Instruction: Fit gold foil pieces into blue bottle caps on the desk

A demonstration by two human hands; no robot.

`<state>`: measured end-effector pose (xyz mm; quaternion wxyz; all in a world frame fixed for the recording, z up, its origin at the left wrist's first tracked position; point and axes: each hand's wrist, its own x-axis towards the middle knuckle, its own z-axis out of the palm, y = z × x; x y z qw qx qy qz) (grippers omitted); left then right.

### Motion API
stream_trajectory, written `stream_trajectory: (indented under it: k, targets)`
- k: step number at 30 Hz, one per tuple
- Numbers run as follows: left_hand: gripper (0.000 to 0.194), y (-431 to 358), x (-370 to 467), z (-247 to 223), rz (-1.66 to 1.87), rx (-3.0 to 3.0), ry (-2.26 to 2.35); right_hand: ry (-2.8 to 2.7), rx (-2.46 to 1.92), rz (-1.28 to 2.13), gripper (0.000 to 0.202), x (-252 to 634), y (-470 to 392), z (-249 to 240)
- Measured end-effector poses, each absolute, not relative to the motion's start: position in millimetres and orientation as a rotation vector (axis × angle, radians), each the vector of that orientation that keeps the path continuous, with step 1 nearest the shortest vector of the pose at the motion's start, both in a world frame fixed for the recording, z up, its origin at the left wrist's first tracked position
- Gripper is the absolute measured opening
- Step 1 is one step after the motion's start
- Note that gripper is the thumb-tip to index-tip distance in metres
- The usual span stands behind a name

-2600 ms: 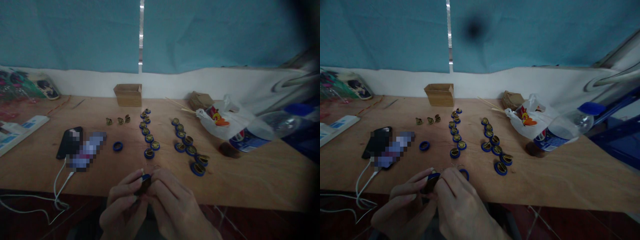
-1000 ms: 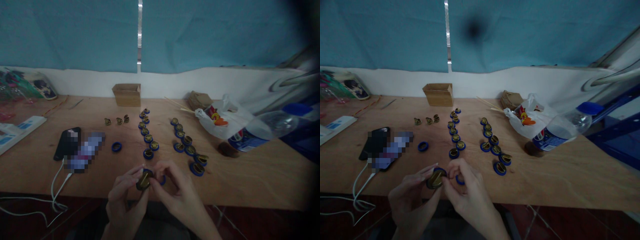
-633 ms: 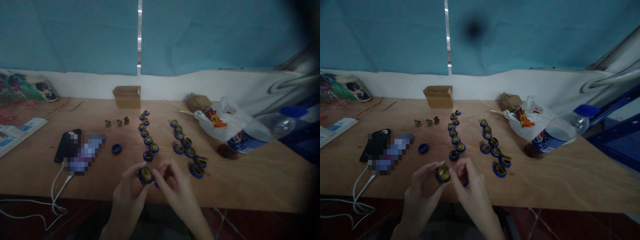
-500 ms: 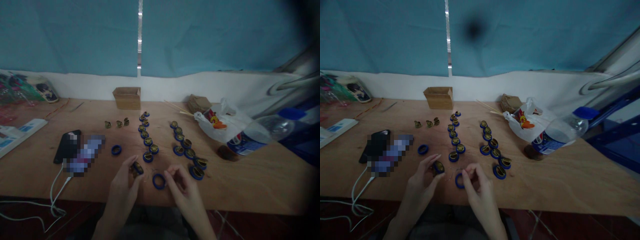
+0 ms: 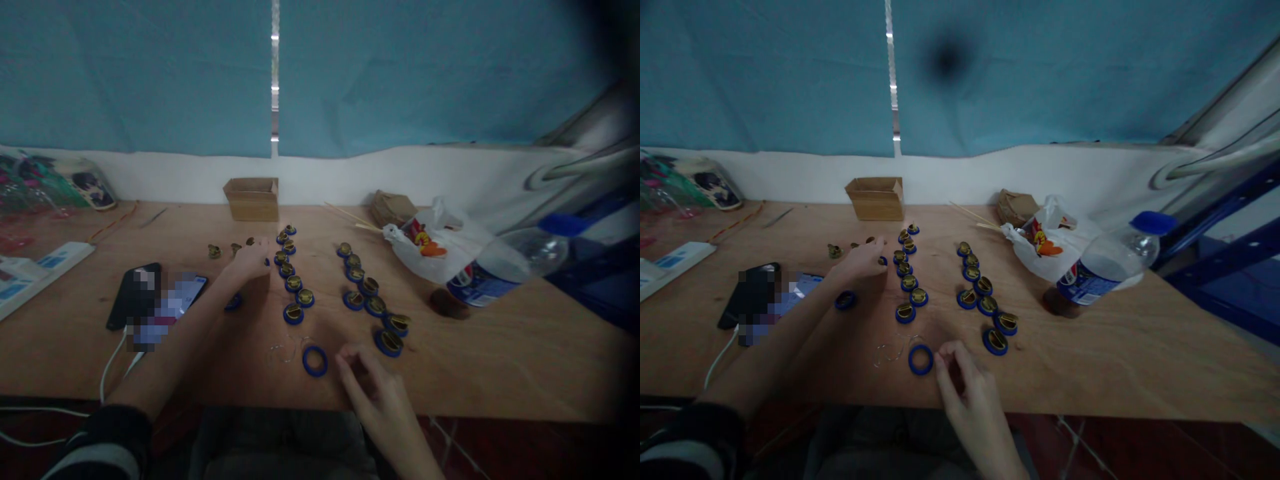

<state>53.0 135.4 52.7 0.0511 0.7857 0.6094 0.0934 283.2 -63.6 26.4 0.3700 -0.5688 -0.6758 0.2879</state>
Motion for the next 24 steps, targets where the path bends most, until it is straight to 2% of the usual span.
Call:
stream_trajectory:
  k: [7, 10, 15, 20, 24]
  targets:
    - [0.039, 141, 44, 49, 0.365, 2.412, 1.863, -1.807, -1.426, 0.706, 0.014, 282, -67, 17]
    - [0.041, 112, 35, 50, 0.427, 2.422, 1.853, -1.839, -1.432, 0.647, 0.011, 279, -66, 12]
    - [0.029, 31, 29, 49, 0.548, 2.398, 1.812, -1.901, -1.464, 0.581, 0.008, 267, -62, 7]
    - [0.022, -39, 46, 22, 0.844, 2.249, 1.641, -1.970, -1.509, 0.506, 0.034, 260, -60, -1]
    - [0.027, -69, 57, -7, 1.033, 2.240, 1.491, -1.991, -1.531, 0.462, 0.034, 261, -59, -7]
